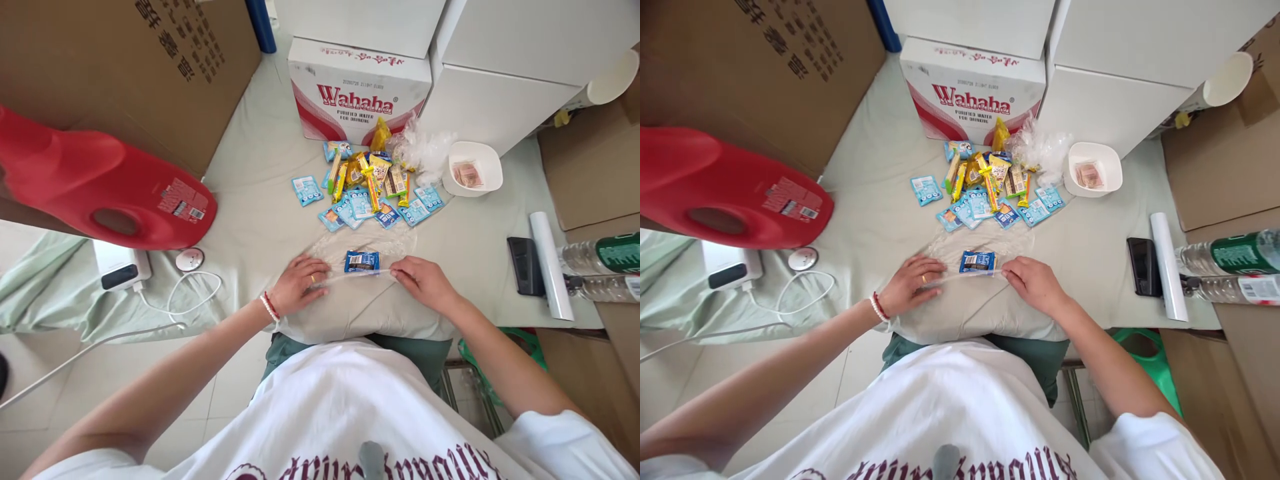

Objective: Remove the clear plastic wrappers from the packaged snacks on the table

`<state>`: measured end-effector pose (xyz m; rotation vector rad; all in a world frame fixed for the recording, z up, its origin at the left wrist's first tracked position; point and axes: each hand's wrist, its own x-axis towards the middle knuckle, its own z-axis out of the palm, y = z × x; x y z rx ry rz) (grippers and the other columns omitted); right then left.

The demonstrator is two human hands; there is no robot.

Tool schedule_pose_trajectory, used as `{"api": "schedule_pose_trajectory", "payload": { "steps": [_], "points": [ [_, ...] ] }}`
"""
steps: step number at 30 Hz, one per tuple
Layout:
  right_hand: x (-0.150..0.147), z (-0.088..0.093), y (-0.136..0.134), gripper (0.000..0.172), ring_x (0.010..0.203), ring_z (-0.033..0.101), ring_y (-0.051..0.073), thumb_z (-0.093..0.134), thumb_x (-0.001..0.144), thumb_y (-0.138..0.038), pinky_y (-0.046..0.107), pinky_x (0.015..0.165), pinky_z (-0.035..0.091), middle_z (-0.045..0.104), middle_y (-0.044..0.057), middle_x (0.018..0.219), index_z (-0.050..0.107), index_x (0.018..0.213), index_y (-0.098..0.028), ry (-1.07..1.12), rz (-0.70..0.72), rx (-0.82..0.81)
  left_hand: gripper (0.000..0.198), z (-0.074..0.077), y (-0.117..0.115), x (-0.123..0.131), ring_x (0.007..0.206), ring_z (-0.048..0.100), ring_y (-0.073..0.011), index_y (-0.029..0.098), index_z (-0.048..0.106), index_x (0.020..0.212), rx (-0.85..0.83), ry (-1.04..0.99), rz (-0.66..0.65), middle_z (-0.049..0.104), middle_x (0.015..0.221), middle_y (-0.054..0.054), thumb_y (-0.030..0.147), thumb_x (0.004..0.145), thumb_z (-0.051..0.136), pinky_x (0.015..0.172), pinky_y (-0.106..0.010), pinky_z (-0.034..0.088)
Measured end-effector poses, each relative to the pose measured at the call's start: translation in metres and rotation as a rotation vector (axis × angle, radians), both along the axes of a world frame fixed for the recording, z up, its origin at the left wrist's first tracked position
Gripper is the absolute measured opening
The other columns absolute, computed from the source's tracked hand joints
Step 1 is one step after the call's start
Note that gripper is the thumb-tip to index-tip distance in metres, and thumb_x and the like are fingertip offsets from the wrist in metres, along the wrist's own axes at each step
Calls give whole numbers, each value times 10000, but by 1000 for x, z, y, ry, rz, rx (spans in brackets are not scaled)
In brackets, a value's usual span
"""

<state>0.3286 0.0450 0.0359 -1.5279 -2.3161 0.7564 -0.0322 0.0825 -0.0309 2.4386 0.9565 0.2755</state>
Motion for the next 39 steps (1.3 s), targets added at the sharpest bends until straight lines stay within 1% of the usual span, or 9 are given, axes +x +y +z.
{"api": "schedule_pose_trajectory", "payload": {
  "steps": [6, 10, 13, 18, 21, 25, 28, 33, 39],
  "points": [
    [8, -4, 41, 317, 781, 667, 192, 497, 1037, -370, 290, 722, 477, 748, 50, 887, 755, 1024, -186, -32, -67, -189, 334, 1, 29, 35, 1138, 626, -297, 240, 696, 836, -36, 25, 512, 749, 976, -93, 467, 976, 496, 1006, -510, 476],
    [-2, 0, 70, 278, 996, 642, 277, 525, 1007, -295, 339, 753, 476, 727, 128, 1083, 766, 1089, -184, -332, -123, -86, 239, -3, 40, 53, 1134, 584, -367, 219, 704, 978, 37, 130, 753, 713, 1085, -126, 422, 885, 620, 927, -538, 492],
    [-23, 0, 90, 339, 1196, 558, 339, 515, 1028, -318, 410, 883, 490, 696, 164, 1230, 729, 1250, -178, -373, -75, 38, 355, -6, 39, 60, 1147, 587, -376, 204, 663, 1177, 79, 105, 829, 687, 1167, -144, 419, 900, 613, 923, -535, 501],
    [-60, -17, 114, 529, 1304, 488, 398, 667, 941, -324, 501, 1015, 423, 683, 209, 1300, 616, 1422, -111, -417, -37, 14, 629, 1, 33, 70, 1216, 569, -390, 183, 559, 1380, 45, 219, 838, 635, 1269, -183, 575, 895, 639, 964, -538, 484],
    [-67, -19, 121, 365, 1233, 551, 378, 650, 934, -258, 461, 976, 411, 744, 173, 1132, 705, 1278, -151, -459, -86, -83, 623, 5, 33, 74, 1229, 559, -398, 186, 582, 1351, 0, 254, 840, 642, 1259, -179, 568, 869, 681, 980, -542, 464],
    [-66, 1, 113, 247, 1099, 629, 294, 547, 978, -195, 349, 870, 400, 760, 97, 1044, 754, 1113, -210, -434, 33, -107, 528, 4, 35, 76, 1227, 555, -370, 200, 611, 1252, -61, 228, 886, 668, 1210, -144, 536, 855, 707, 987, -507, 441],
    [-68, 18, 86, 305, 966, 656, 249, 504, 1020, -235, 314, 724, 369, 719, 108, 1105, 722, 1233, -236, -477, 195, -69, 392, 0, 37, 76, 1177, 563, -360, 215, 639, 1096, -68, 181, 902, 678, 1157, -129, 510, 847, 711, 970, -493, 432],
    [-70, 11, 42, 442, 916, 642, 235, 431, 1084, -306, 301, 649, 328, 629, 123, 1256, 567, 1499, -376, -541, 327, -79, 164, -4, 38, 63, 1036, 588, -298, 216, 643, 878, -132, -161, 880, 673, 1005, -85, 312, 761, 706, 910, -433, 453],
    [-71, -8, 32, 440, 907, 594, 208, 446, 1082, -227, 276, 702, 388, 600, 122, 1238, 590, 1483, -336, -417, 256, -83, 126, 13, 34, 50, 588, 542, -124, 205, 648, 875, -341, -484, 803, 593, 688, 39, 312, 814, 623, 602, -253, 466]
  ]
}}
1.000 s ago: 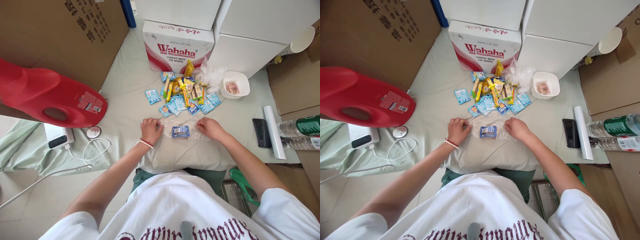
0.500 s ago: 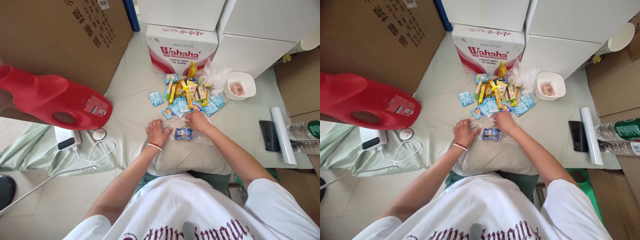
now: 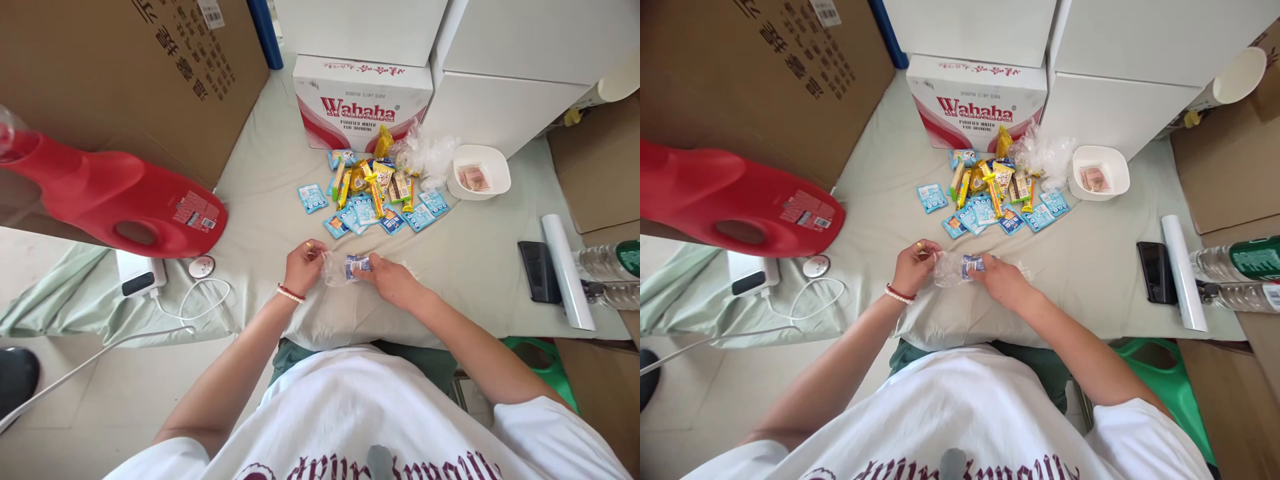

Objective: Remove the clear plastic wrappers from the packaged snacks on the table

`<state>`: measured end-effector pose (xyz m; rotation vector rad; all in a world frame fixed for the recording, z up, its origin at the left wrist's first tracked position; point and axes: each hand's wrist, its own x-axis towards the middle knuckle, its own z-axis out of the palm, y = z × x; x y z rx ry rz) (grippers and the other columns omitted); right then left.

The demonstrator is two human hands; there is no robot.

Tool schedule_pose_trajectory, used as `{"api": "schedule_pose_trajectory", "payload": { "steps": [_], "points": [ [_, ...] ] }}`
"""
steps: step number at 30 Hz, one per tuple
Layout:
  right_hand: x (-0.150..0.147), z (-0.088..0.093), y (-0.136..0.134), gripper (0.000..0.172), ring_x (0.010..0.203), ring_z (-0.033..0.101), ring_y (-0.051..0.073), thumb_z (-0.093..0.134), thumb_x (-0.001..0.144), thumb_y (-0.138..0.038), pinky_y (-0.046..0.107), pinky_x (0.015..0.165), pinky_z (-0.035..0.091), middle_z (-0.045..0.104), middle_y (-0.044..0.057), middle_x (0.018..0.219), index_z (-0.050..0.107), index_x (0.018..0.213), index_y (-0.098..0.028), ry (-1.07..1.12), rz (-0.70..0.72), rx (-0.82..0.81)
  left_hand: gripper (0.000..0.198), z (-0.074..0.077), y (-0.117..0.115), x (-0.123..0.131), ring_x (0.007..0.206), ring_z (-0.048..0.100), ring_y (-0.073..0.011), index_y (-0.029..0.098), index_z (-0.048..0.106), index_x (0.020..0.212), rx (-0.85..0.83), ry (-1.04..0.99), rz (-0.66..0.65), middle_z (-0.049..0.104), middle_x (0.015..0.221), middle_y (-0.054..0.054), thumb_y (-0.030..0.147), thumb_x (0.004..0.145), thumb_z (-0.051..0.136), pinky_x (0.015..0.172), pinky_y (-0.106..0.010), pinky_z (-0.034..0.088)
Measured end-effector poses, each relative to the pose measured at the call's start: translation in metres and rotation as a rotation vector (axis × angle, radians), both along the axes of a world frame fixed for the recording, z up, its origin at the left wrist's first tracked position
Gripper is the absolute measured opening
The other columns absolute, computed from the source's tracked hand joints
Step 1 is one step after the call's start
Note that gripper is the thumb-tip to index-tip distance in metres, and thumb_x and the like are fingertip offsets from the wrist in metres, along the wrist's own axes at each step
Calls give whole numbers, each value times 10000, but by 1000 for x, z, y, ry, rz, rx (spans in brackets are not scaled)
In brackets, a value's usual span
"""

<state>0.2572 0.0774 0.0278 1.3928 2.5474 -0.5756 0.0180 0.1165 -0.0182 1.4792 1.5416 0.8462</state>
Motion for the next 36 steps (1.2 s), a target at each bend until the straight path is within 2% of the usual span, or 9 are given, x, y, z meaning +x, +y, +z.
{"api": "schedule_pose_trajectory", "payload": {
  "steps": [4, 10, 13, 16, 21, 24, 28, 33, 36],
  "points": [
    [-1, -13, -5, 371, 949, 575, 216, 451, 1069, -209, 309, 822, 477, 606, 124, 1145, 668, 1370, -229, 166, -72, 31, 126, 15, -11, 39, 642, 638, -139, 196, 684, 908, -51, -209, -103, 667, 755, 13, 252, 813, 623, 642, -265, 538],
    [33, -33, -27, 393, 1192, 611, 284, 565, 957, -278, 450, 1030, 522, 628, 148, 1321, 680, 1325, -200, 630, -189, -10, 348, 13, -32, 84, 1148, 666, -234, 168, 754, 1054, 175, 112, -379, 701, 1213, -115, 124, 831, 490, 1055, -407, 542],
    [49, -36, -34, 391, 1108, 658, 260, 447, 1018, -326, 436, 985, 548, 684, 124, 1236, 685, 1308, -219, 702, -492, 33, 438, 10, -41, 86, 1295, 584, -285, 136, 706, 1238, 277, 379, -490, 626, 1401, -169, 113, 848, 507, 1144, -479, 476],
    [54, -38, -39, 388, 1126, 605, 342, 597, 957, -407, 509, 966, 528, 648, 188, 1241, 711, 1246, -174, 418, -760, 229, 427, 11, -47, 86, 1322, 554, -312, 128, 673, 1316, 287, 608, -536, 588, 1471, -189, 137, 934, 484, 1095, -504, 479],
    [49, -25, -37, 120, 1025, 606, 283, 618, 930, -266, 402, 900, 509, 659, 125, 1127, 717, 979, -219, 318, -679, 175, 400, 18, -56, 89, 1278, 547, -328, 230, 681, 1352, 351, 834, -481, 622, 1433, -146, 184, 1010, 479, 976, -500, 462],
    [37, -7, -18, 104, 874, 625, 216, 584, 962, -271, 319, 801, 489, 662, 60, 950, 669, 991, -220, 468, -628, 133, 394, 17, -57, 91, 1205, 584, -327, 251, 697, 1334, 345, 861, -483, 683, 1276, -153, 185, 1017, 473, 954, -507, 458],
    [-1, 4, 17, 146, 944, 626, 214, 534, 975, -183, 302, 845, 464, 685, 69, 998, 669, 1029, -201, 449, -452, 127, 376, 10, -56, 88, 1225, 607, -327, 154, 747, 1199, 326, 825, -540, 706, 1234, -183, 98, 974, 452, 1031, -517, 456],
    [-40, -5, 28, 266, 1038, 606, 248, 421, 1041, -151, 352, 914, 459, 680, 128, 1108, 681, 1091, -166, 272, -299, 70, 581, 7, -64, 54, 1452, 474, -398, 41, 595, 1419, 357, 648, -649, 586, 1479, -273, 198, 859, 607, 1244, -630, 292],
    [-48, -10, 15, 217, 1178, 540, 310, 506, 1054, -276, 444, 1013, 441, 641, 167, 1214, 674, 1131, -163, 232, -222, 151, 584, 7, -73, 20, 1530, 396, -393, 131, 572, 1454, 339, 566, -642, 591, 1508, -211, 265, 886, 581, 1258, -706, 216]
  ]
}}
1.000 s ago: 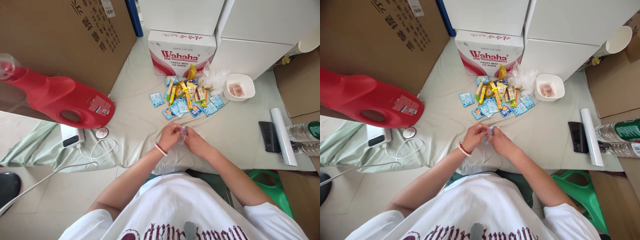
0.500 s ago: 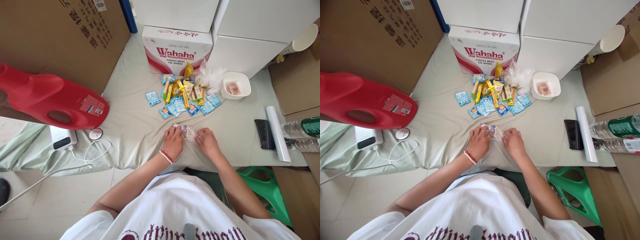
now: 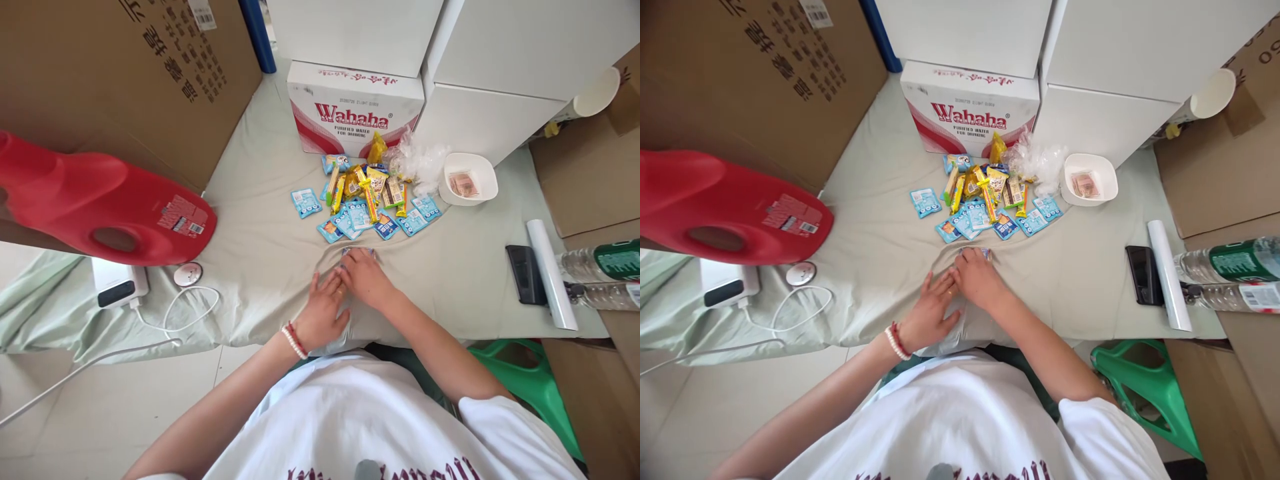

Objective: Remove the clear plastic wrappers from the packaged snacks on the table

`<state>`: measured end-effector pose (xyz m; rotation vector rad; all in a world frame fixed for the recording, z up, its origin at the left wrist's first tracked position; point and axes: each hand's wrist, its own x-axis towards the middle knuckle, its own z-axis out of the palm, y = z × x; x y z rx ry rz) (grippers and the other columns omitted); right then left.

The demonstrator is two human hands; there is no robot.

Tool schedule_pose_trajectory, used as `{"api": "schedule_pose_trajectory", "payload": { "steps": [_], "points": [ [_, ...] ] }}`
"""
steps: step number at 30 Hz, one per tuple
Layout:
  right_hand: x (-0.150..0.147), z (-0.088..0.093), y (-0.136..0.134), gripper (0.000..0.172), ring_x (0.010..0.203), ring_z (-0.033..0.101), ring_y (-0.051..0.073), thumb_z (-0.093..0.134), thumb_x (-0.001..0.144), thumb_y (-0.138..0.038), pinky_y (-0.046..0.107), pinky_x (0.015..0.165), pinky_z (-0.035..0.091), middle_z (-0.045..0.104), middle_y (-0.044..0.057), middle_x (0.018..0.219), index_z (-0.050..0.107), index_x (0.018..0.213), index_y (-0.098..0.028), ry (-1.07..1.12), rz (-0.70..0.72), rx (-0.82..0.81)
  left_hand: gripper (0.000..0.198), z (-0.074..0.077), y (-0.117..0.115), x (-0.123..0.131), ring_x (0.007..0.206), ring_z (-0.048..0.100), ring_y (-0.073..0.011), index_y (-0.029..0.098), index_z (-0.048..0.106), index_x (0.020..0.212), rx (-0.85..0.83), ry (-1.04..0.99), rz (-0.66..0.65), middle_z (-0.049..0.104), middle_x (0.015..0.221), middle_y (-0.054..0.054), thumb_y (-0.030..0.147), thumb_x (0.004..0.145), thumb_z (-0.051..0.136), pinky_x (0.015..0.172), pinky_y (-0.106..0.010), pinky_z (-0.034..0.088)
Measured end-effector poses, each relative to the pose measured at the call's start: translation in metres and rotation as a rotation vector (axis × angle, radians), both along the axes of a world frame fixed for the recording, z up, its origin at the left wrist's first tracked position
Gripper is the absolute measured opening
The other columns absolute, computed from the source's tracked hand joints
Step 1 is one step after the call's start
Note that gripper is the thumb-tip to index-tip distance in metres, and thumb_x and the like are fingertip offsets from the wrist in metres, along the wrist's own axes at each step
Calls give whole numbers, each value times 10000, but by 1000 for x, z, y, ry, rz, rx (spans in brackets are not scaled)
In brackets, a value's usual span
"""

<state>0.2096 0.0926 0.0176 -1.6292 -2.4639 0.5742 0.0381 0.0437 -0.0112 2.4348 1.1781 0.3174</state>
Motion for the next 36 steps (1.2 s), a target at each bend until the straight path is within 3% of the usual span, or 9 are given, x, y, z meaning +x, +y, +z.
{"api": "schedule_pose_trajectory", "payload": {
  "steps": [7, 11, 14, 18, 21, 24, 27, 31, 36],
  "points": [
    [1, -21, -10, 462, 1158, 496, 357, 731, 940, -400, 527, 993, 464, 571, 191, 1313, 598, 1324, -180, -52, -62, 88, 245, -17, -13, -55, 1444, 521, -372, 240, 729, 1073, 173, -10, 301, 764, 1236, -89, 210, 957, 514, 1218, -696, 283],
    [8, -25, 0, 311, 1146, 484, 349, 566, 1013, -245, 511, 1008, 455, 576, 196, 1286, 624, 1305, -157, -74, -156, 70, 277, -33, -22, -60, 1444, 528, -358, 222, 702, 1160, 270, -19, 322, 736, 1316, -110, 174, 947, 532, 1234, -660, 287],
    [19, -20, 1, 355, 1140, 496, 335, 423, 1022, -136, 484, 1027, 449, 589, 197, 1288, 649, 1295, -153, -77, -170, 62, 339, -41, -27, -59, 1455, 526, -339, 197, 663, 1253, 305, -24, 289, 697, 1388, -141, 144, 946, 529, 1223, -595, 355],
    [72, -1, 6, 371, 1218, 527, 302, 396, 1053, -220, 442, 1085, 443, 618, 167, 1317, 636, 1335, -193, 84, -298, 242, 397, -44, -28, -58, 1475, 511, -327, 226, 642, 1303, 312, -32, 298, 695, 1396, -127, 138, 930, 541, 1226, -584, 374],
    [152, 22, 38, 395, 1214, 579, 283, 365, 1060, -268, 432, 1059, 461, 647, 157, 1292, 626, 1348, -195, 104, -591, 452, 415, -44, -29, -58, 1482, 504, -325, 230, 637, 1315, 307, -39, 294, 695, 1399, -123, 130, 923, 546, 1229, -584, 376],
    [242, 44, 100, 436, 1209, 600, 254, 385, 1010, -179, 366, 1035, 440, 650, 215, 1315, 613, 1374, -99, 24, -862, 591, 449, -44, -30, -58, 1493, 491, -327, 235, 628, 1343, 299, -43, 293, 689, 1413, -123, 126, 915, 547, 1229, -588, 375],
    [299, 49, 166, 473, 1082, 640, 211, 362, 971, -81, 314, 900, 448, 677, 278, 1251, 624, 1357, -1, -3, -1018, 418, 471, -43, -30, -58, 1493, 492, -327, 241, 616, 1362, 305, -39, 291, 686, 1418, -122, 120, 911, 547, 1227, -587, 376],
    [304, 27, 220, 469, 949, 650, 180, 427, 892, -17, 299, 789, 427, 718, 243, 1155, 695, 1276, 6, -74, -958, 94, 421, -41, -29, -59, 1490, 493, -335, 201, 619, 1315, 345, -16, 262, 696, 1394, -143, 98, 912, 555, 1220, -572, 384],
    [276, 1, 227, 375, 1060, 629, 271, 544, 855, -61, 371, 919, 432, 706, 197, 1159, 752, 1166, -78, -224, -885, 90, 427, -40, -30, -59, 1486, 499, -330, 205, 622, 1302, 352, -18, 269, 701, 1387, -138, 87, 896, 563, 1217, -564, 392]
  ]
}}
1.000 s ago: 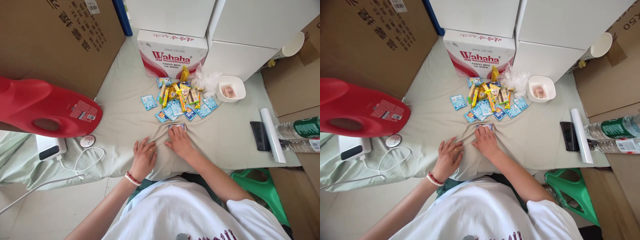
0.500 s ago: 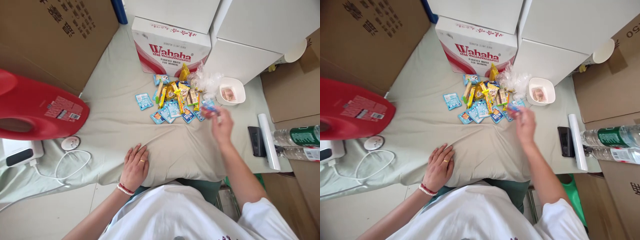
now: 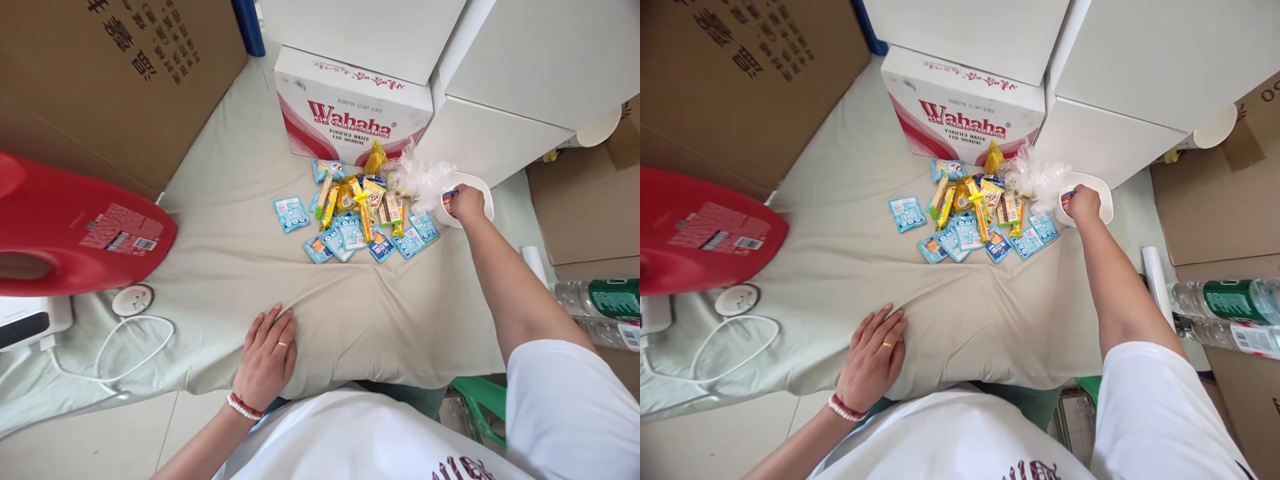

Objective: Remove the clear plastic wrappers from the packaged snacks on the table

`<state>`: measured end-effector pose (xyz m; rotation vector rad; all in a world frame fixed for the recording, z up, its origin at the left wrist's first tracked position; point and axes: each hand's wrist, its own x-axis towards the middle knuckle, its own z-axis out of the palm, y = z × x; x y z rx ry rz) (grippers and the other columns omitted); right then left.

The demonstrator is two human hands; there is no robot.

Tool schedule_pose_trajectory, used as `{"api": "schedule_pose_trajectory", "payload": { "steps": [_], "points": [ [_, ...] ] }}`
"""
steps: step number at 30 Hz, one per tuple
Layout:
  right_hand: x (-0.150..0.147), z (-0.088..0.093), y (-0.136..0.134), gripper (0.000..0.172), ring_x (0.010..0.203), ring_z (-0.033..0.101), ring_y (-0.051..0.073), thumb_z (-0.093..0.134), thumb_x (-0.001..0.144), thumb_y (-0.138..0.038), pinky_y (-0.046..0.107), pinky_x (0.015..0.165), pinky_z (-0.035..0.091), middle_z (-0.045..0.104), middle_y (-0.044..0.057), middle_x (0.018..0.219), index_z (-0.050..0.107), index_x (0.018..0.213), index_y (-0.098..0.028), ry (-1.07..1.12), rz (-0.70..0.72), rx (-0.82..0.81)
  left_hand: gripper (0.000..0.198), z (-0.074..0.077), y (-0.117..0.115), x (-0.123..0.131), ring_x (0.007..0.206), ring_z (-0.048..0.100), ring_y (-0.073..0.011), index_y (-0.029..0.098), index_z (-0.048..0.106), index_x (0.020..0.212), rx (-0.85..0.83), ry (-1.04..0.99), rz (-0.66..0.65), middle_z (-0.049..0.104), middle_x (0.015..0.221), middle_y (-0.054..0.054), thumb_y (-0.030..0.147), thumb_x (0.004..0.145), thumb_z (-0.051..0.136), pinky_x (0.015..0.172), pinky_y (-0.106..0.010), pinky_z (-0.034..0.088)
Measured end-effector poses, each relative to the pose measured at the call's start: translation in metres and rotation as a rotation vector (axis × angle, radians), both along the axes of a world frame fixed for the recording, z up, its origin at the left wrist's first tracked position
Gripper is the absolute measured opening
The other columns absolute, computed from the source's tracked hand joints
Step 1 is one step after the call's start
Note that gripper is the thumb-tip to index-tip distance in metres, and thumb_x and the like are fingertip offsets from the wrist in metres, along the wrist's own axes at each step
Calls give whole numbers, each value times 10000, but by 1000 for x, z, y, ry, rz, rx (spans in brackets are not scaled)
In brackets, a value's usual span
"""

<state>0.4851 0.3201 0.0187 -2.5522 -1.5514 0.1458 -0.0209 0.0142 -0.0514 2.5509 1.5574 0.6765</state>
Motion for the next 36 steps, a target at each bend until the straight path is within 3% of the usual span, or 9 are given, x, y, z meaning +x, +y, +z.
{"api": "schedule_pose_trajectory", "payload": {
  "steps": [4, 8, 13, 17, 22, 25, 28, 32, 36],
  "points": [
    [-12, 6, -18, 320, 1210, 526, 308, 488, 955, -168, 427, 1012, 408, 622, 207, 1284, 725, 1167, -132, -175, -19, 261, 457, 1, 0, 1, 1466, 525, -325, 237, 620, 1316, -5, -14, 17, 709, 1379, -118, 100, 884, 562, 1210, -568, 408],
    [-37, 21, -40, 350, 1125, 554, 297, 369, 1016, -206, 459, 1027, 409, 647, 174, 1138, 681, 1165, -153, -178, 87, 460, 446, 2, 1, 1, 1447, 544, -326, 235, 616, 1296, 2, -5, 13, 721, 1348, -119, 91, 878, 559, 1193, -569, 429],
    [-104, 38, -45, 429, 1173, 514, 326, 372, 1065, -386, 516, 1063, 389, 596, 184, 1214, 627, 1312, -145, -264, 407, 506, 433, 2, 1, 2, 1460, 522, -341, 221, 613, 1291, 0, -6, 9, 705, 1368, -130, 80, 884, 565, 1188, -587, 427],
    [-142, 42, -25, 527, 1240, 464, 352, 535, 1004, -419, 512, 1030, 406, 529, 192, 1388, 536, 1465, -164, -296, 485, 400, 369, 5, 0, 0, 1398, 576, -326, 229, 615, 1225, -11, -109, -3, 717, 1295, -121, 67, 898, 557, 1144, -569, 483],
    [-119, 33, -1, 378, 1157, 489, 303, 406, 998, -186, 434, 985, 423, 594, 172, 1270, 683, 1253, -155, -203, 380, 245, 324, 11, 0, -4, 1287, 637, -291, 238, 615, 1145, 24, -344, 76, 689, 1170, -106, 54, 887, 543, 1011, -484, 586],
    [-96, 25, 1, 406, 1166, 471, 299, 357, 1005, -166, 449, 1019, 399, 597, 191, 1235, 695, 1226, -126, -182, 347, 260, 285, 10, 0, -4, 1283, 633, -310, 224, 623, 1107, 20, -301, 64, 682, 1156, -110, 62, 880, 565, 1012, -491, 575],
    [-89, 23, -3, 359, 1217, 439, 343, 430, 976, -207, 518, 1017, 393, 623, 207, 1226, 712, 1184, -126, -205, 383, 162, 275, 9, 0, -4, 1290, 628, -324, 215, 618, 1086, -15, -255, 2, 690, 1141, -109, 51, 872, 567, 1013, -498, 559],
    [-102, 44, -2, 411, 1270, 401, 420, 510, 967, -350, 592, 1000, 377, 612, 230, 1305, 686, 1268, -133, -251, 418, 195, 290, 7, -2, -5, 1280, 629, -325, 198, 616, 1064, -2, -284, -28, 697, 1102, -108, 17, 849, 549, 998, -496, 556],
    [-123, 71, 18, 479, 1316, 421, 405, 403, 1052, -414, 543, 1008, 383, 614, 248, 1305, 711, 1213, -85, -261, 427, 341, 297, 8, -3, -5, 1258, 636, -327, 199, 617, 1050, 10, -285, -32, 705, 1065, -99, 6, 839, 543, 971, -495, 555]
  ]
}}
